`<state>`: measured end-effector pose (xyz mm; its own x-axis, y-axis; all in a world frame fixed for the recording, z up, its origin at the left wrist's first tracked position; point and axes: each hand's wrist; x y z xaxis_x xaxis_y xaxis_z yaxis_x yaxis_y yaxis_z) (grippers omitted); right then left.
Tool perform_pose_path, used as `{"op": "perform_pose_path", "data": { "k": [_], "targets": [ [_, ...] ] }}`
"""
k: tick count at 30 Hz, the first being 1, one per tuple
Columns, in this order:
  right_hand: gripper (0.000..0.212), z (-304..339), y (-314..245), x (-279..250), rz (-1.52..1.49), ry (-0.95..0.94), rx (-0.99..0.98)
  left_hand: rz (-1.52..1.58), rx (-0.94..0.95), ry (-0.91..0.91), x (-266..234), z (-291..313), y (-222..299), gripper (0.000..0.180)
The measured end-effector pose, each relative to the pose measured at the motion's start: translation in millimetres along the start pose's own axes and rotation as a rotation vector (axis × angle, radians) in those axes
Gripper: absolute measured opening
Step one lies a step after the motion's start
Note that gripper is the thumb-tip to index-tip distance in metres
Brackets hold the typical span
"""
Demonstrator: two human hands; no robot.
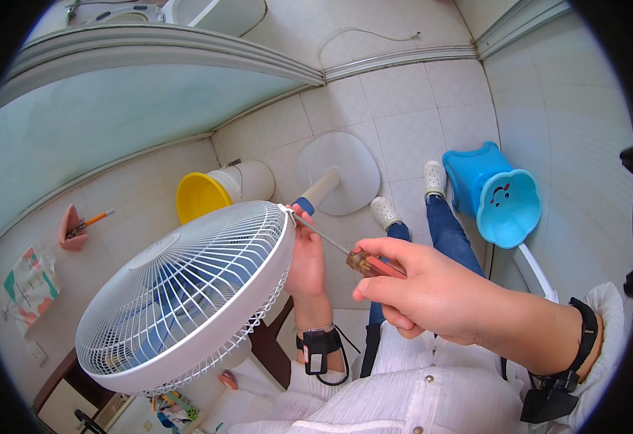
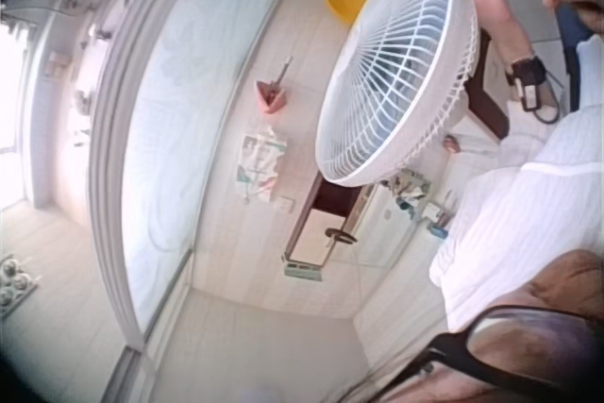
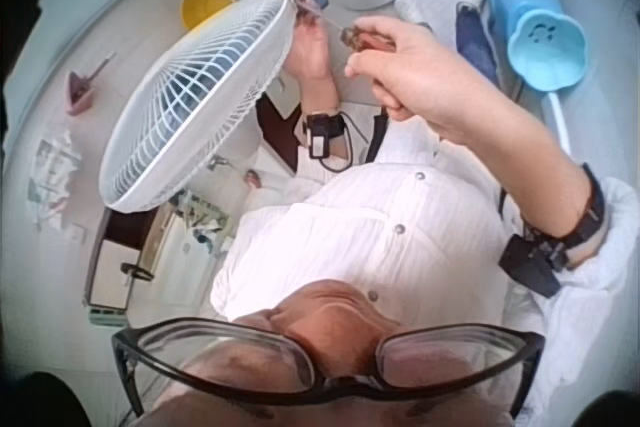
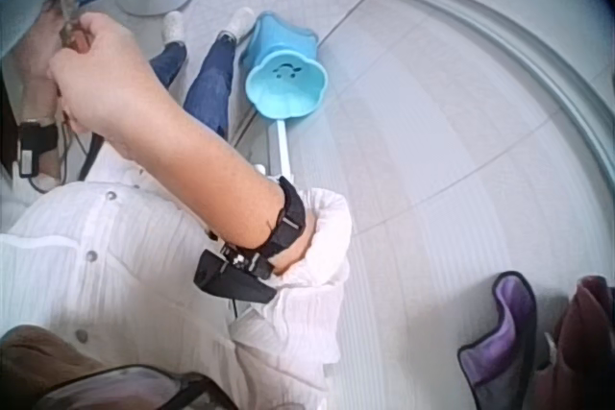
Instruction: The person uses a screwdriver to loosen screws on a standing fan's front grille, then removes the grille. They walk to a nearby shelf, retrieve a second screwdriver, return to the fan, and continue unscrewing and removing the grille.
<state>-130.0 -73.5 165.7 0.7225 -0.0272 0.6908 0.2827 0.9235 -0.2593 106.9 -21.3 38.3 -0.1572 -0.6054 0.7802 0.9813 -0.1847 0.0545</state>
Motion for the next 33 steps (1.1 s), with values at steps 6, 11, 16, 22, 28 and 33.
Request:
{"op": "perform_pose_path", "data": {
  "k": [6,11,16,22,28,33],
  "targets": [
    [0.045,-4.9,0.2,-10.8,-0.07,0.084,-0.034,-0.003,0.1,-0.035,-5.2,-12.0,-0.7,0.044],
    [0.042,-9.8,1.3,-12.2,0.004,0.156,-0.016,0.013,0.161,0.05,-7.4,-10.8,4.1,0.047],
    [0.037,-17.4,-1.3,-8.7,0.469,0.095,-0.189,0.005,0.13,0.065,-7.8,-6.0,7.3,0.044],
    [0.037,-18.3,4.7,-3.3,0.977,0.025,-0.415,0.053,0.13,0.088,-10.5,0.1,6.2,0.038],
    [0.047,-7.7,30.6,19.3,1.817,-0.021,-0.748,0.078,0.1,0.032,-10.0,4.4,6.1,0.039],
    [0.047,-4.4,38.5,13.5,1.78,-0.033,-0.801,0.133,0.088,-0.021,-14.8,0.7,2.6,0.039]
  ]
}}
Point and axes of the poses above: each hand's wrist, its own z-axis away from the middle knuckle, its own x-axis out of the palm, y = z × x, and after that the axes turned 14 degrees about -x, right-handed
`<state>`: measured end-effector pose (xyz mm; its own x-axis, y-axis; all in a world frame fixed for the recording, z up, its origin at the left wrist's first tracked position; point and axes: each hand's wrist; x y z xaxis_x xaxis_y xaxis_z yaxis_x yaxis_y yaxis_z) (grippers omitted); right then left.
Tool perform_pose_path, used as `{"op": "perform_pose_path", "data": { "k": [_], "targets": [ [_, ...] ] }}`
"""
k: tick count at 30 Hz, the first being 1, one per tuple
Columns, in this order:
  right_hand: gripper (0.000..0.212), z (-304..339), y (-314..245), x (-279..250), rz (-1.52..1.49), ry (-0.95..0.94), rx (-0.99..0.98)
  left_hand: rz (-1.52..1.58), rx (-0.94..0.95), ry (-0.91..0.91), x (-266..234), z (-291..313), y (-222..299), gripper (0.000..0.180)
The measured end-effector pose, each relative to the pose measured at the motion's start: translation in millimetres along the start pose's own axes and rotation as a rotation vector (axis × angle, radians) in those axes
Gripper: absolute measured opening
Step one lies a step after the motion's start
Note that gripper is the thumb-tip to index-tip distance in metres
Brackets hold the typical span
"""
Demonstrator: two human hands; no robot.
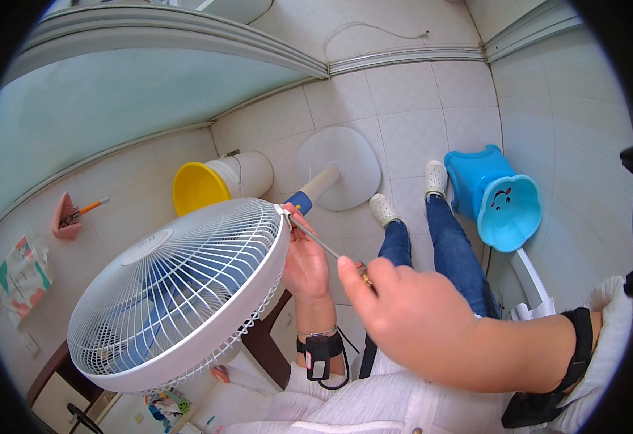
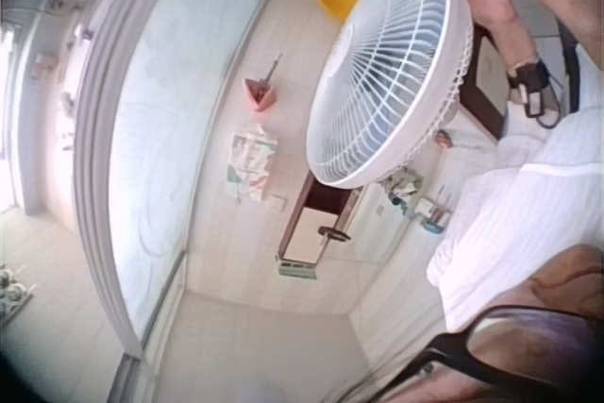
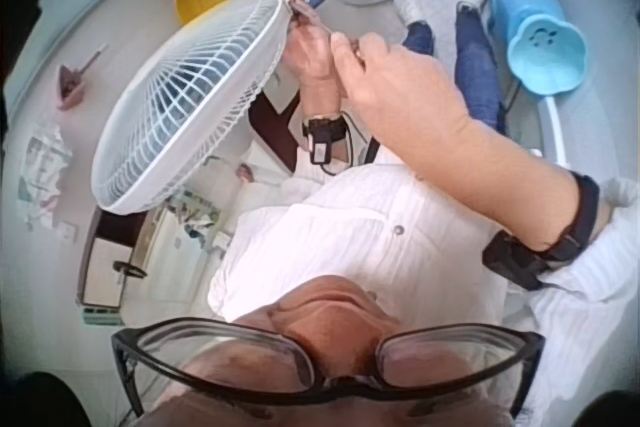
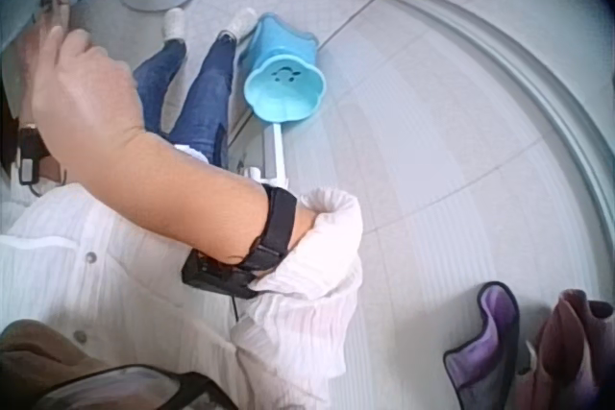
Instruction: The person uses a screwdriver to loosen screws on a standing fan's front grille, then removes the grille. They walk to a nearby shelf, retrieve a second screwdriver, return to the fan, and continue unscrewing and removing the grille.
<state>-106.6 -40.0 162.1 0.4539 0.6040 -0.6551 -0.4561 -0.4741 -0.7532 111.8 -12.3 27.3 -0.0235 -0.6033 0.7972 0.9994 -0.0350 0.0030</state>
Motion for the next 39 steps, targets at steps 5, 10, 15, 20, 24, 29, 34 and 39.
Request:
{"op": "perform_pose_path", "data": {
  "k": [5,10,15,20,24,29,34,39],
  "targets": [
    [0.039,-0.7,11.6,-15.1,-0.565,0.096,0.242,0.039,-0.001,0.049,-0.6,-3.9,5.0,0.038],
    [0.041,0.0,24.0,-24.2,-0.965,0.045,0.478,0.111,-0.035,0.037,-2.2,-13.3,-1.5,0.039],
    [0.042,4.5,27.5,-22.5,-0.922,0.028,0.453,0.074,-0.162,0.022,-5.0,-23.4,-4.9,0.03],
    [0.041,8.3,29.3,-18.0,-0.898,0.049,0.406,0.102,-0.13,-0.147,-4.6,-48.1,-7.2,0.015],
    [0.042,11.3,31.4,-11.5,-0.898,0.076,0.399,0.153,-0.004,-0.111,3.0,-49.4,-11.4,0.019],
    [0.041,10.7,32.1,-5.5,-0.947,0.137,0.435,0.299,-0.036,-0.097,15.4,-39.9,-6.9,0.027],
    [0.035,3.2,42.8,-4.7,-1.519,0.127,0.822,0.064,0.048,-0.078,20.4,-35.2,-2.9,0.027],
    [0.029,-5.4,45.8,-10.1,-1.98,0.156,1.008,0.105,0.004,-0.062,24.6,-32.2,2.4,0.029]
  ]
}}
Point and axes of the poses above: each hand's wrist, its own z-axis away from the middle knuckle, its own x-axis out of the palm, y = z × x, and after that the axes turned 14 degrees about -x, right-handed
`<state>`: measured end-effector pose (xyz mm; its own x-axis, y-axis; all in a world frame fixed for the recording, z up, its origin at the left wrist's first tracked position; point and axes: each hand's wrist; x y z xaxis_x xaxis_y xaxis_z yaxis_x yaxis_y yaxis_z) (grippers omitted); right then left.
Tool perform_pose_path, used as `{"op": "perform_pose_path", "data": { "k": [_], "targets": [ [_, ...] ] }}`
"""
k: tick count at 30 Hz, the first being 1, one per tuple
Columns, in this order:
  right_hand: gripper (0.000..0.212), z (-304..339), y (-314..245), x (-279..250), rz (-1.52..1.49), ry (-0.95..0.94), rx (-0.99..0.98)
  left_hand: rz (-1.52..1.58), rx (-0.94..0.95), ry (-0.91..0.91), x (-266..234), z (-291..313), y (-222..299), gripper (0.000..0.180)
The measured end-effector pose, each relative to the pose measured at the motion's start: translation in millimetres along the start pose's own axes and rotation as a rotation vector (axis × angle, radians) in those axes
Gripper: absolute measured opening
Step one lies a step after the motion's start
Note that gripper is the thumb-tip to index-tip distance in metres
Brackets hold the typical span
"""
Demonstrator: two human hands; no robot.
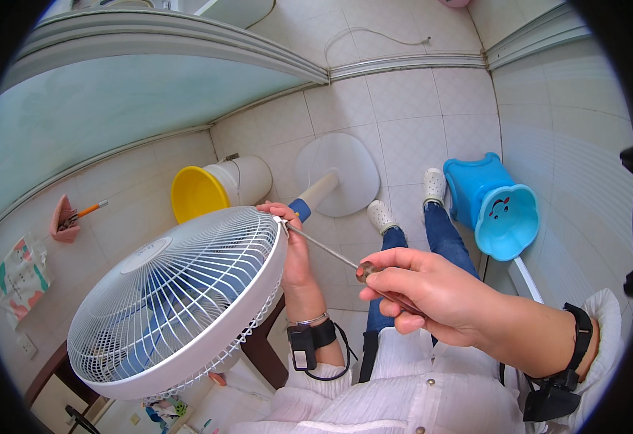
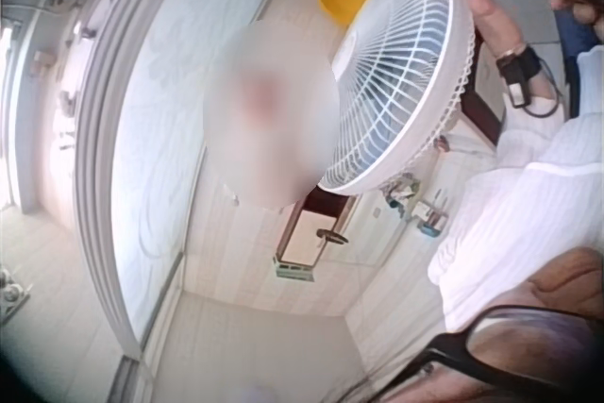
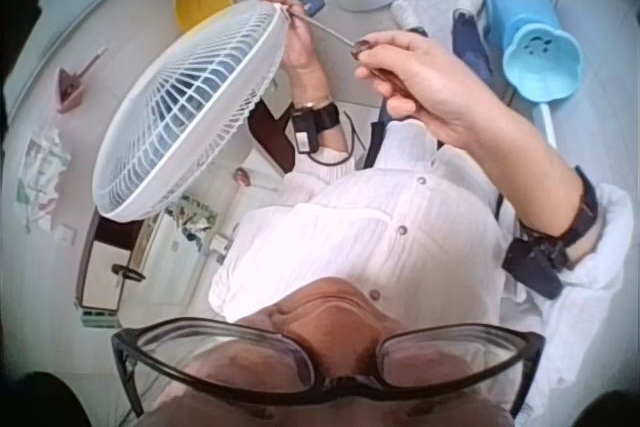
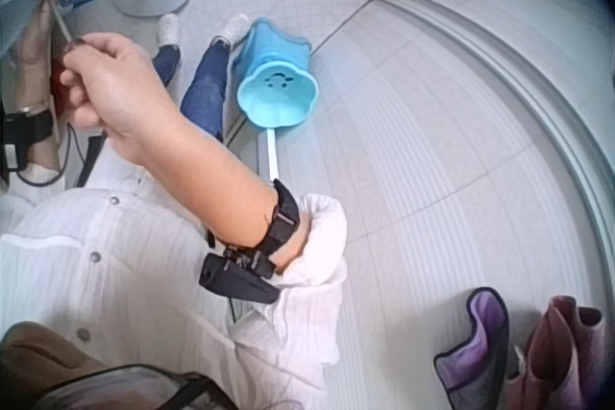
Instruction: The person uses a screwdriver to loosen screws on a standing fan's front grille, then removes the grille. They walk to a nearby shelf, retrieve a second screwdriver, return to the fan, and continue unscrewing and removing the grille.
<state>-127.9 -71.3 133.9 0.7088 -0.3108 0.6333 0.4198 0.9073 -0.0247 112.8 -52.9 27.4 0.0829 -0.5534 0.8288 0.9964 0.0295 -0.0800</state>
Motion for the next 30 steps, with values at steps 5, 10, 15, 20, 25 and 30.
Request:
{"op": "perform_pose_path", "data": {
  "k": [5,10,15,20,25,30],
  "targets": [
    [0.031,0.2,-8.5,6.3,0.049,-0.001,0.044,0.077,0.097,0.074,-2.6,-9.6,5.5,0.029],
    [0.036,0.2,-14.8,13.2,0.098,0.001,0.03,0.094,0.115,0.091,-1.1,-14.5,13.7,0.024],
    [0.041,4.8,-21.9,15.0,0.207,0.03,0.051,0.119,0.002,0.089,0.2,-5.3,12.4,0.023],
    [0.042,5.9,-10.5,14.2,0.79,-0.053,-0.231,0.189,-0.054,0.073,-5.7,6.7,0.1,0.031],
    [0.047,16.8,25.3,15.4,1.98,-0.187,-0.733,0.116,-0.023,0.049,-7.4,9.5,-6.7,0.04],
    [0.049,17.2,37.6,4.6,2.077,-0.114,-0.996,0.165,0.034,0.077,-5.5,0.3,-2.6,0.033]
  ]
}}
Point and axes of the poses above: each hand's wrist, its own z-axis away from the middle knuckle, its own x-axis out of the palm, y = z × x, and after that the axes turned 14 degrees about -x, right-handed
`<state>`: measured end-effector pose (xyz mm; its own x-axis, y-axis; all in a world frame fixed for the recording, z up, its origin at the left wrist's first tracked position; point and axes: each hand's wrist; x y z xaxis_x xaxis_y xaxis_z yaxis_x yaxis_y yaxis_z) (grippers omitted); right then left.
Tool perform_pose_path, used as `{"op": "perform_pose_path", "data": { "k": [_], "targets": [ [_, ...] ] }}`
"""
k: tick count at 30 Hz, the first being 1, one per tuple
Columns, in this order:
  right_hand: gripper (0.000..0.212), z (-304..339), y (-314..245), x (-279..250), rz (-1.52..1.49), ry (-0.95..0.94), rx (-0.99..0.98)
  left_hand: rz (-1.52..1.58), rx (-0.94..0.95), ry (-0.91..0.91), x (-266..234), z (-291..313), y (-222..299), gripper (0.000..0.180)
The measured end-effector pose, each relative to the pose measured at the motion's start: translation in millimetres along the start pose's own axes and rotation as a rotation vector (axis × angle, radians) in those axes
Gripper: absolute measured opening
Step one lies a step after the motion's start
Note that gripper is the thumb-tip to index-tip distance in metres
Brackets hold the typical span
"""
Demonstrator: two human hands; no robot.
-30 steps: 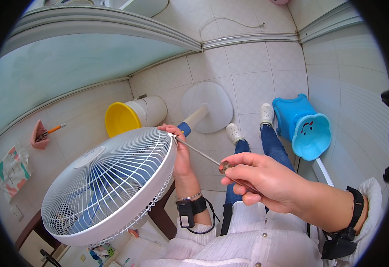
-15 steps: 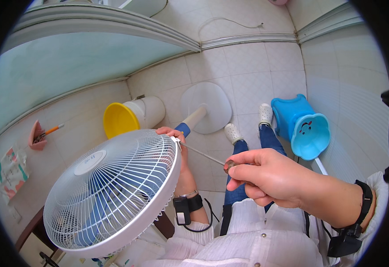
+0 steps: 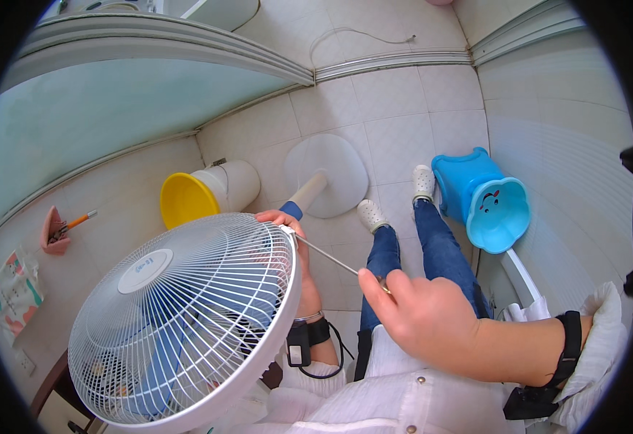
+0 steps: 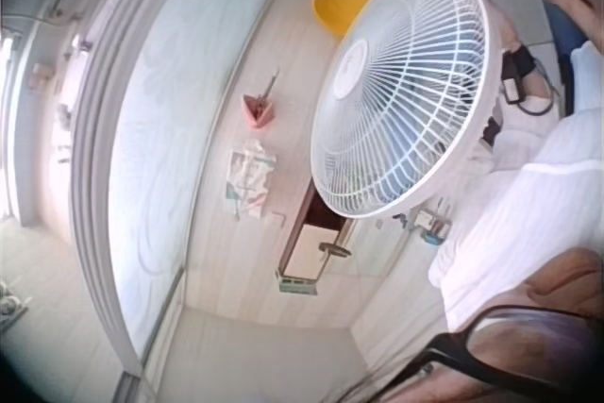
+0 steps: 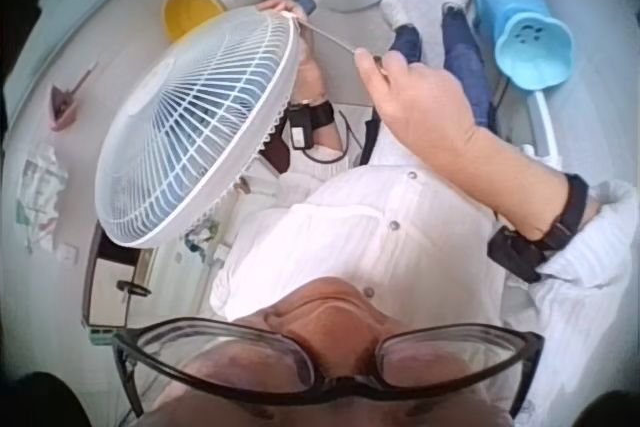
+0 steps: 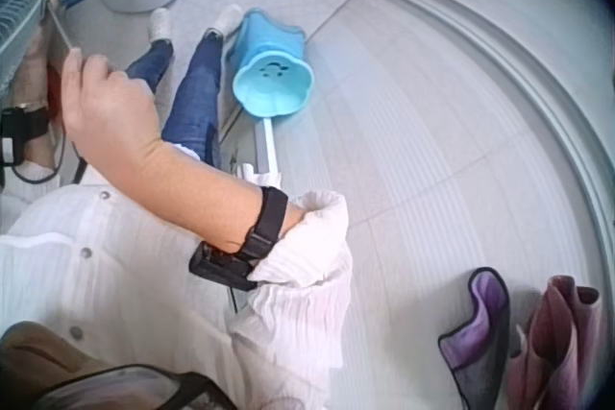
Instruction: The person uses a screwdriver to loosen screws on a standing fan's front grille, then removes the grille. They walk to a nearby shelf, retrieve a second screwdriver, return to the fan, and continue unscrewing and removing the grille.
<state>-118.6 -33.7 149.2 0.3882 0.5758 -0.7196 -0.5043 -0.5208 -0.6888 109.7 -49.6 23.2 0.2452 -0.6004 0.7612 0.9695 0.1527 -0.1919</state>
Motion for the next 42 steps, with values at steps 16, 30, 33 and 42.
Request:
{"op": "perform_pose_path", "data": {
  "k": [16,30,33,42],
  "targets": [
    [0.018,-1.8,37.6,-10.5,-2.201,0.017,1.203,-0.002,-0.044,0.042,-0.4,-5.6,5.8,0.02],
    [0.035,-2.8,23.3,-19.6,-0.613,0.046,0.292,-0.129,0.072,0.03,0.7,-13.3,9.6,0.021],
    [0.034,-6.0,33.8,-31.9,-1.542,0.028,0.797,-0.121,0.051,0.019,-0.7,-11.8,11.9,0.021],
    [0.019,-1.2,36.1,-6.5,-2.038,-0.119,1.012,-0.095,0.041,0.02,-3.3,-11.0,12.9,0.02]
  ]
}}
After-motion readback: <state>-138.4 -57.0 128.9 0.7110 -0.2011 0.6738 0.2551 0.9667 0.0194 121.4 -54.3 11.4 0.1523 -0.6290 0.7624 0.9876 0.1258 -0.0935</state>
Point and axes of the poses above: each hand's wrist, its own z-axis away from the middle knuckle, its own x-axis out of the palm, y = z × x, and after that the axes turned 14 degrees about -x, right-handed
